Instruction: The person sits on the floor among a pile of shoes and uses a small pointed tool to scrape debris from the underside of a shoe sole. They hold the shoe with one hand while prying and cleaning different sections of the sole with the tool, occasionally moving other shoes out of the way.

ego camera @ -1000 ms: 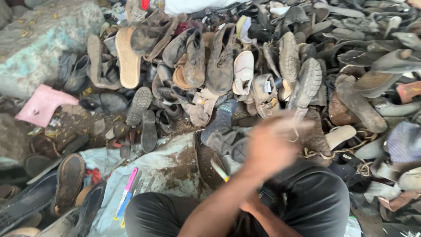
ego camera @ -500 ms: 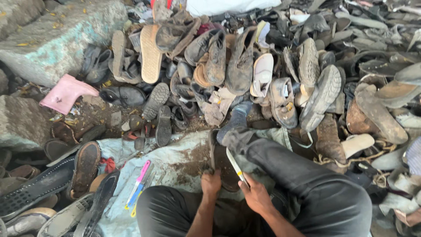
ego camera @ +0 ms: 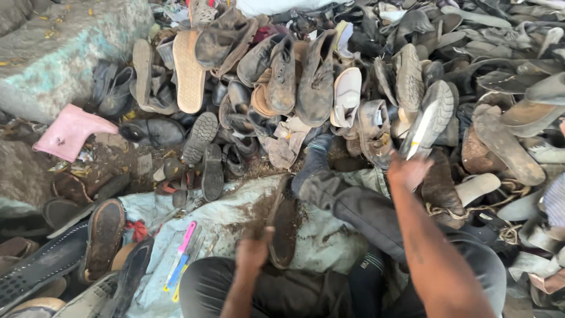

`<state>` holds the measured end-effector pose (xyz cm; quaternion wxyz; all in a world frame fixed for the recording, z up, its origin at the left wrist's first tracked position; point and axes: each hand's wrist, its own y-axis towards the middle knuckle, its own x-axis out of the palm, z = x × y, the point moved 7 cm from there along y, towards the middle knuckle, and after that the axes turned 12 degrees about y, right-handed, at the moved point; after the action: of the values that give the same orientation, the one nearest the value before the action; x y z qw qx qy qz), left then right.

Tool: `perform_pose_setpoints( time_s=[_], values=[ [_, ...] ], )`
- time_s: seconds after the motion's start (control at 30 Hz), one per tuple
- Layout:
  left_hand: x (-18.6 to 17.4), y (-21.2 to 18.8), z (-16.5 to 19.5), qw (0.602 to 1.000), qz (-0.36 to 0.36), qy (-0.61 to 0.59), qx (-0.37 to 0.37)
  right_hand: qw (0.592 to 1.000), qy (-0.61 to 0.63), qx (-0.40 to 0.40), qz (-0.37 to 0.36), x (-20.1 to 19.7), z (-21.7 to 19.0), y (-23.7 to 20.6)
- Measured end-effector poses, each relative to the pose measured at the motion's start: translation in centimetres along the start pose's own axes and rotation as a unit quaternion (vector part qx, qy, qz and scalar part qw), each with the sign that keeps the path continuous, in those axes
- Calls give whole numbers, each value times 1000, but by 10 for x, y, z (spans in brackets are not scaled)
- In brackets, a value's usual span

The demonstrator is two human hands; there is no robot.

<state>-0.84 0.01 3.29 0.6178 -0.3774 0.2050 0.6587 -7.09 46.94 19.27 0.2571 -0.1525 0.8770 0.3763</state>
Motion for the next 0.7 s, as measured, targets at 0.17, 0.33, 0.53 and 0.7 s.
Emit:
perform_pose_setpoints(
  time_s=[0.17,0.33,0.53,0.7],
  values=[
    [60,7,5,998,-5,20,-62,993,-49,-10,-109,18,7,32],
    [63,-15,-42,905,-109,-375,-170,993,21,34,-107,11,45,40],
    [-118,-21,-137,919,66,-374,-108,957,257,134,-30,4,92,50],
    [-267,-34,-196,927,301,-179,-136,995,91,-8,48,-11,71,49]
  ],
)
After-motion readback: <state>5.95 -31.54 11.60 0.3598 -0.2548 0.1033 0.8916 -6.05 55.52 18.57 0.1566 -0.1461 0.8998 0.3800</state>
